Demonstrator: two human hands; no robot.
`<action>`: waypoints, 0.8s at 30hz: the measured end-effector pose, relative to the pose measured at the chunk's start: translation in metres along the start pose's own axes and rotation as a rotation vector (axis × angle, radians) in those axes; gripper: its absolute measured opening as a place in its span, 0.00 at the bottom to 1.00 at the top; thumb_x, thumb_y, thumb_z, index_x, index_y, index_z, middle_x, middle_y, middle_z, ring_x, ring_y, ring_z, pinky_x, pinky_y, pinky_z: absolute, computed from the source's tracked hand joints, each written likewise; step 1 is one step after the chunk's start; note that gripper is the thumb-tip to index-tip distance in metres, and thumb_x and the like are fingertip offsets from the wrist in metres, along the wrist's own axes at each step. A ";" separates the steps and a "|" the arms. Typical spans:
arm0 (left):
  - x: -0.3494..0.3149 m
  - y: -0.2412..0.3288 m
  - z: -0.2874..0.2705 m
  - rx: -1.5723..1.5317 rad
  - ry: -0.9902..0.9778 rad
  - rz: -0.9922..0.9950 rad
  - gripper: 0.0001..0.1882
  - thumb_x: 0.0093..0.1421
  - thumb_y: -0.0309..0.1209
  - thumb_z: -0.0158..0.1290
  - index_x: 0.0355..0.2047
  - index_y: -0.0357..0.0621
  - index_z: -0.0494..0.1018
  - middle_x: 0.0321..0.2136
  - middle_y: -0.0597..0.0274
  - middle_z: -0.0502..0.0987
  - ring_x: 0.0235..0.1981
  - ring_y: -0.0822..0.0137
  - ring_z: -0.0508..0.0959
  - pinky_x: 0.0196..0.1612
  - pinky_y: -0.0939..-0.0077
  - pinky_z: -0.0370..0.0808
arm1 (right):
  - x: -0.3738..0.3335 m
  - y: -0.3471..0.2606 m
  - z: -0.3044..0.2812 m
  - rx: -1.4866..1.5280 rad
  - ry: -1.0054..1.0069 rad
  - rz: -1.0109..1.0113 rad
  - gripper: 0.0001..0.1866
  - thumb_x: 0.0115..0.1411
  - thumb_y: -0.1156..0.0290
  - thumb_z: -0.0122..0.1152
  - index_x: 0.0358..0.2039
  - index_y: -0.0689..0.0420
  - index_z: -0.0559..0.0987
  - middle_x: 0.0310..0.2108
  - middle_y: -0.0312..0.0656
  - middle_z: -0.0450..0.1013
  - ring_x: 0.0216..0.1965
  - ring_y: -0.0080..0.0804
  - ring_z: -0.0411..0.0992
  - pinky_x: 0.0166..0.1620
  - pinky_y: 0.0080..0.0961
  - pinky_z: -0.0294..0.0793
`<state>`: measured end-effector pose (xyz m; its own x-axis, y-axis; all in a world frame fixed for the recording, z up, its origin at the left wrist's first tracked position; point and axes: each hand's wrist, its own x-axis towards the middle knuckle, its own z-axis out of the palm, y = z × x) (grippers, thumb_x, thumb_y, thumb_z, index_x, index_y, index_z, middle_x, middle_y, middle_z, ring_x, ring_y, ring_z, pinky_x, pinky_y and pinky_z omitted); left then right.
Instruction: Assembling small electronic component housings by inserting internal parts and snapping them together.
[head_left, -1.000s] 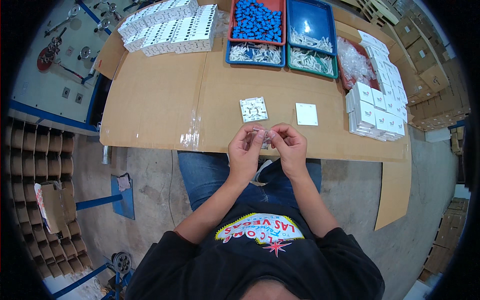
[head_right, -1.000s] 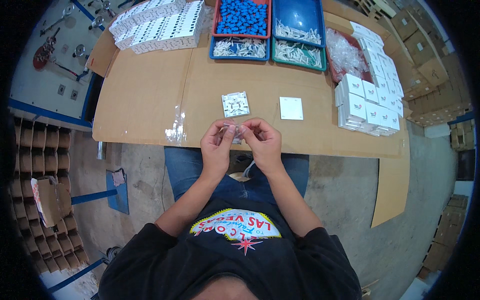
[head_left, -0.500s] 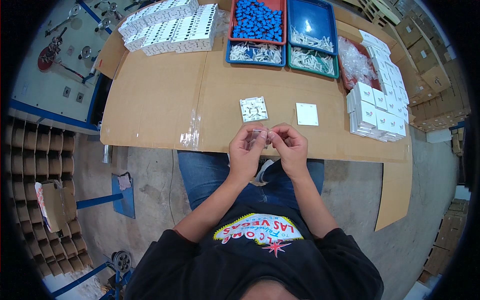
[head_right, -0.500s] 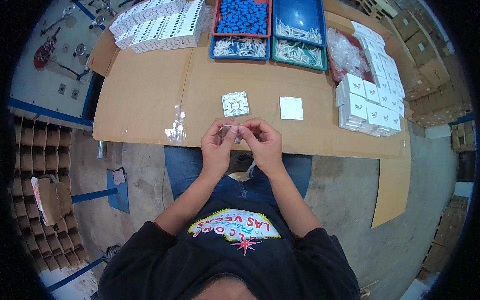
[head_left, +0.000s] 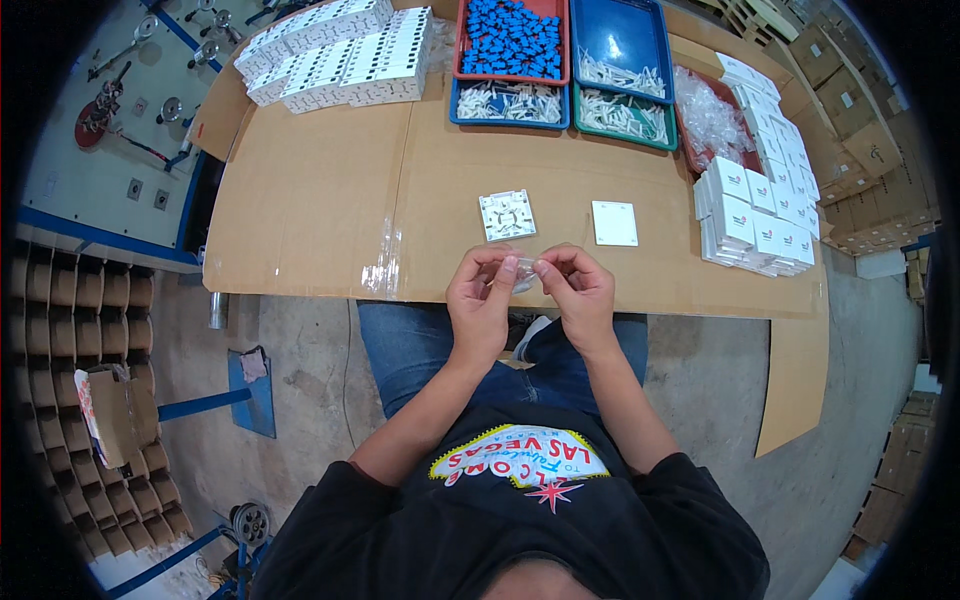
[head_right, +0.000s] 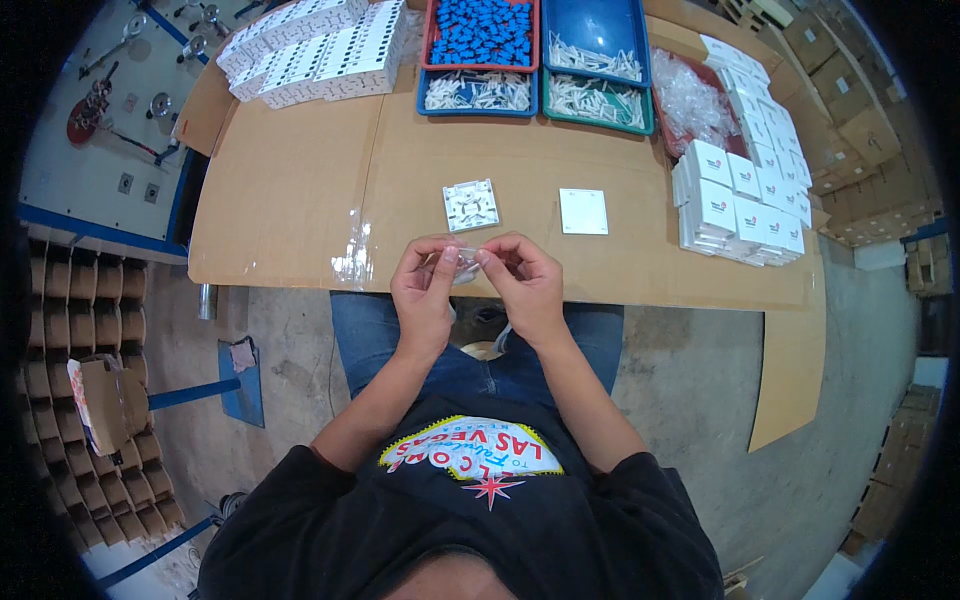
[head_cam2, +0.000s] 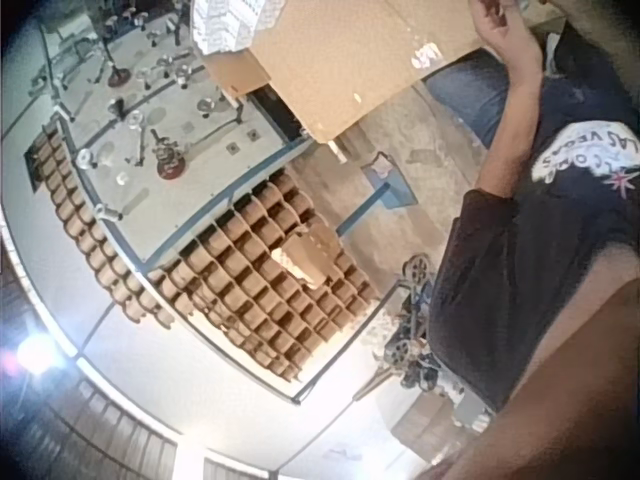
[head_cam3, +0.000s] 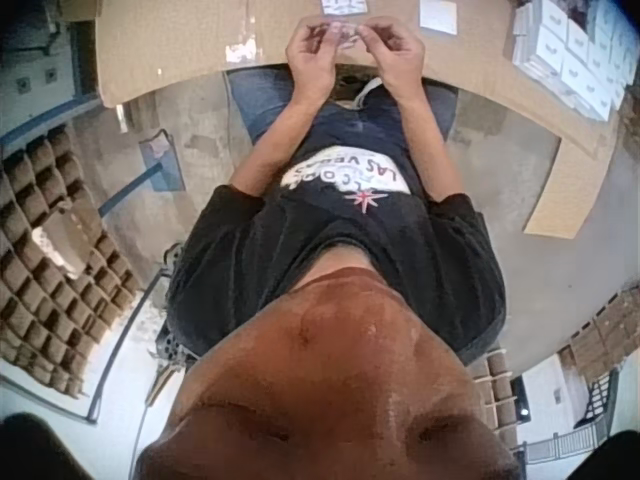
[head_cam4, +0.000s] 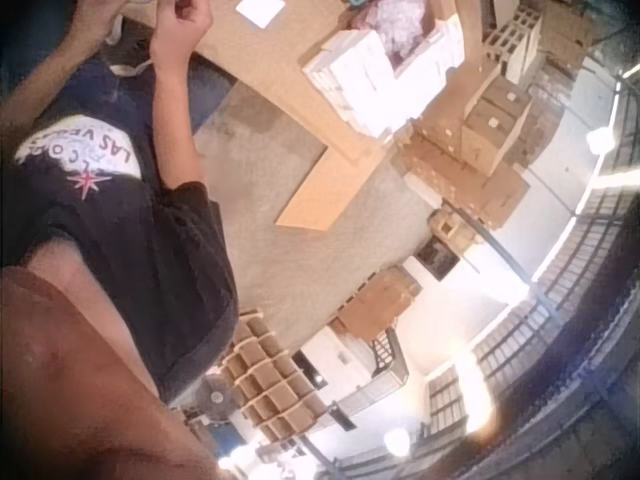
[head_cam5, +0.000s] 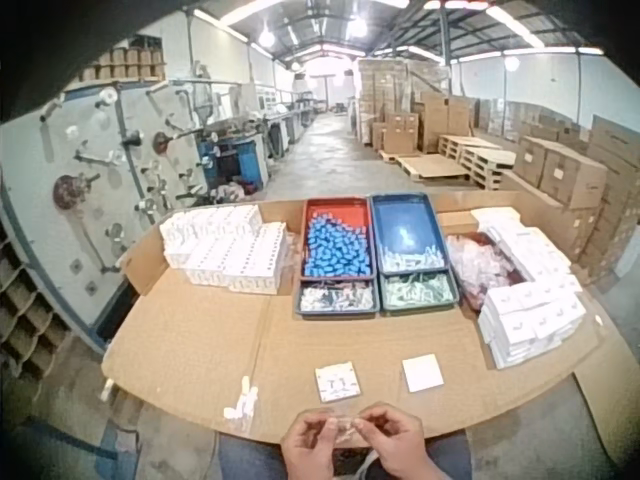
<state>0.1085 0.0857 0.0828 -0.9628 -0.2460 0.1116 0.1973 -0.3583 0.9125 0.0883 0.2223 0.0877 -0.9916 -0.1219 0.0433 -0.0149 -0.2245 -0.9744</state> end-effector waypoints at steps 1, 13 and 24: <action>0.001 0.001 0.000 -0.001 -0.002 0.002 0.06 0.69 0.26 0.54 0.43 0.37 0.72 0.42 0.61 0.79 0.43 0.74 0.78 0.48 0.77 0.76 | 0.001 0.000 0.000 0.000 0.000 -0.003 0.03 0.65 0.79 0.62 0.39 0.63 0.78 0.35 0.33 0.75 0.37 0.16 0.72 0.43 0.15 0.72; 0.000 0.000 -0.003 -0.038 -0.089 -0.161 0.06 0.68 0.25 0.55 0.44 0.36 0.73 0.41 0.61 0.79 0.42 0.74 0.78 0.48 0.77 0.76 | 0.002 -0.001 -0.002 0.050 -0.026 0.063 0.04 0.65 0.77 0.63 0.39 0.62 0.79 0.32 0.31 0.76 0.32 0.13 0.70 0.33 0.13 0.68; -0.002 -0.005 -0.011 0.003 -0.094 -0.169 0.14 0.73 0.36 0.50 0.47 0.38 0.74 0.44 0.60 0.78 0.46 0.70 0.78 0.51 0.74 0.76 | 0.005 0.009 -0.008 -0.059 -0.060 0.050 0.03 0.64 0.80 0.63 0.38 0.63 0.80 0.34 0.34 0.78 0.36 0.19 0.75 0.42 0.17 0.75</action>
<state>0.1115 0.0783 0.0736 -0.9953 -0.0969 -0.0076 0.0305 -0.3851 0.9224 0.0821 0.2278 0.0771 -0.9819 -0.1894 0.0058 0.0250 -0.1594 -0.9869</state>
